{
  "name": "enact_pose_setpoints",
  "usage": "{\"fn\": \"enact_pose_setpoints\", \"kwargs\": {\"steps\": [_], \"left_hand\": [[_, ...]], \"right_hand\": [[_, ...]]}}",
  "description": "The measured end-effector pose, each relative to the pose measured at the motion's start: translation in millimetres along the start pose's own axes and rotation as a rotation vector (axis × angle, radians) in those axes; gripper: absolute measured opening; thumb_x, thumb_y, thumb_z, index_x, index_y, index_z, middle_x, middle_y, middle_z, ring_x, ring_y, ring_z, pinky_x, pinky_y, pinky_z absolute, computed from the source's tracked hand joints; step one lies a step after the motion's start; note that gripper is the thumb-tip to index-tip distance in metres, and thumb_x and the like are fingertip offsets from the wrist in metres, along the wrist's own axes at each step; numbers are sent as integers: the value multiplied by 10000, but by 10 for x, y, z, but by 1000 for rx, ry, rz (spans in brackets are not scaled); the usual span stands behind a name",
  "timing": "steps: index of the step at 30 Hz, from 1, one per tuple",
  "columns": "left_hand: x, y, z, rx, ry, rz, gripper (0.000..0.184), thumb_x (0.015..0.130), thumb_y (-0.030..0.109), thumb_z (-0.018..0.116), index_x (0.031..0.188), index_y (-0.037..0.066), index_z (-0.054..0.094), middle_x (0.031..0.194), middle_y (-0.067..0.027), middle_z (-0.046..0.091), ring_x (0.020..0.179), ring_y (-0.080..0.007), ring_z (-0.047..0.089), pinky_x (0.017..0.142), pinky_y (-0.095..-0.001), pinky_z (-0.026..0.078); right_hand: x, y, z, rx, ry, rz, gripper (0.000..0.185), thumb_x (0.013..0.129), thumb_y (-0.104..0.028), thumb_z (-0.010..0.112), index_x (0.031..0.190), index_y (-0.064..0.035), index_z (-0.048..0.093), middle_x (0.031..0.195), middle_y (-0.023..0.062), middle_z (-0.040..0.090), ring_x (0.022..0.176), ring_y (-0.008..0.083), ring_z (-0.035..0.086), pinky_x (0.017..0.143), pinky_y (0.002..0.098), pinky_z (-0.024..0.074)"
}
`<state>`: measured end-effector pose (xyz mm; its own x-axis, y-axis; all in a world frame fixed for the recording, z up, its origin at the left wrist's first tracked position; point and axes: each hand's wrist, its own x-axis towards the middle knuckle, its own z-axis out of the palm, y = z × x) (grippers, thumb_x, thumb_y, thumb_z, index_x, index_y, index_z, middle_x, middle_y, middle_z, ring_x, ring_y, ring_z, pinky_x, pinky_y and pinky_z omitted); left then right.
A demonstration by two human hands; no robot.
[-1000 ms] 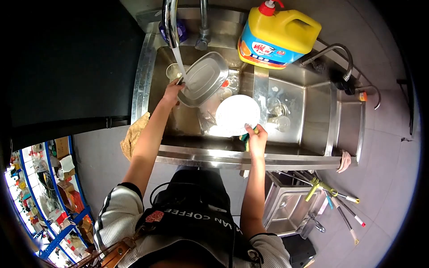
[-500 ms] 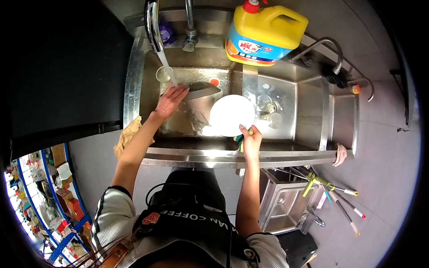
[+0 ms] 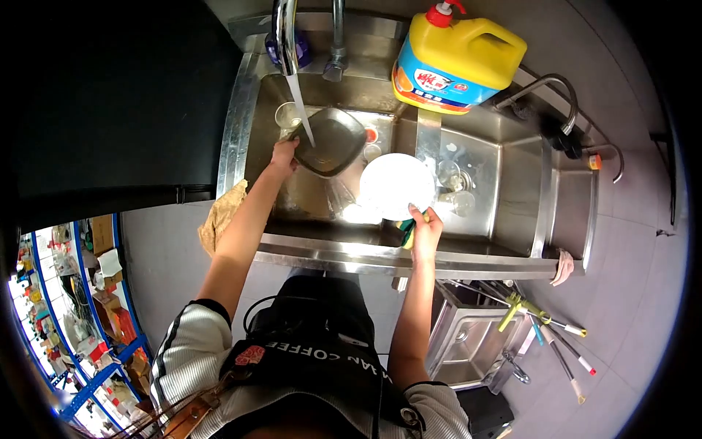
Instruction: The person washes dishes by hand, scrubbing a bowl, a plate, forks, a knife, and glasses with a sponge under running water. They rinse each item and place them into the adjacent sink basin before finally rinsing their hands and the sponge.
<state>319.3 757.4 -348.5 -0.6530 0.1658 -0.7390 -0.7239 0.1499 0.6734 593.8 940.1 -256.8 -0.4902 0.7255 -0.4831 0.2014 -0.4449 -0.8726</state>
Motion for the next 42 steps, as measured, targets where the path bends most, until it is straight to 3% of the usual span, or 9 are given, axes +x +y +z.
{"fn": "enact_pose_setpoints", "kwargs": {"steps": [7, 18, 19, 22, 28, 33, 36, 39, 42], "left_hand": [[-299, -380, -194, -405, -459, -103, 303, 879, 235, 460, 1154, 107, 449, 1067, -44, 540, 960, -188, 539, 791, -358, 477], [-606, -486, -168, -406, -403, -78, 319, 878, 196, 471, 1188, 130, 447, 1103, 6, 525, 994, -131, 495, 835, -322, 419], [-599, -516, -171, -398, -407, -74, 318, 878, 193, 469, 1189, 129, 447, 1102, 7, 524, 995, -131, 493, 838, -326, 418], [-722, -499, -175, -397, -417, -87, 347, 873, 187, 478, 1211, 132, 419, 1130, -15, 505, 1035, -166, 475, 859, -359, 407], [-698, -549, -217, -449, -321, -166, 464, 835, 136, 518, 1271, 136, 359, 1158, -34, 491, 1057, -198, 462, 881, -390, 382], [-818, -274, -187, -166, -451, -87, 576, 795, 109, 560, 1302, 75, 290, 1164, -76, 482, 1067, -217, 459, 882, -364, 386], [-891, -177, -112, -40, -511, -85, 679, 746, 175, 639, 1301, 41, 270, 1243, -115, 406, 1125, -224, 407, 893, -360, 376], [-1020, -139, 73, 204, -472, -70, 750, 684, 191, 700, 1281, 26, 278, 1210, -134, 436, 1096, -236, 440, 874, -353, 403], [-1172, -99, 289, 266, -562, 54, 701, 647, 147, 728, 1218, -9, 352, 1127, -147, 502, 1025, -234, 497, 850, -331, 429]], "right_hand": [[111, 259, 151, 166, -132, 183, 227, 773, -47, 583, 983, 33, 559, 886, 89, 607, 755, 155, 587, 654, 260, 482], [153, 386, 563, 32, -244, 220, 251, 797, -82, 553, 996, 70, 532, 880, 124, 596, 753, 168, 587, 620, 275, 505], [176, 398, 570, 26, -251, 215, 233, 783, -107, 570, 954, 50, 547, 851, 116, 600, 647, 156, 582, 545, 257, 468], [250, 442, 563, -198, -181, 209, 248, 783, -123, 573, 959, 49, 539, 838, 110, 598, 613, 147, 574, 535, 244, 463], [130, 295, 614, 73, -305, 189, 278, 753, -84, 606, 986, 38, 517, 796, 88, 588, 575, 132, 561, 502, 241, 466], [48, 216, 625, -79, -233, 68, 205, 747, -55, 598, 917, 51, 557, 730, 81, 597, 509, 110, 533, 478, 234, 427], [-19, 115, 604, -183, -201, 40, 242, 740, -53, 589, 941, 80, 569, 836, 115, 621, 758, 145, 570, 683, 266, 445], [-73, 90, 554, -267, -218, -89, 280, 722, -55, 597, 966, 79, 564, 845, 120, 625, 765, 158, 575, 708, 272, 445], [-53, 97, 401, -256, -141, -177, 218, 734, -12, 592, 941, 56, 581, 784, 71, 621, 691, 99, 557, 618, 229, 448]]}}
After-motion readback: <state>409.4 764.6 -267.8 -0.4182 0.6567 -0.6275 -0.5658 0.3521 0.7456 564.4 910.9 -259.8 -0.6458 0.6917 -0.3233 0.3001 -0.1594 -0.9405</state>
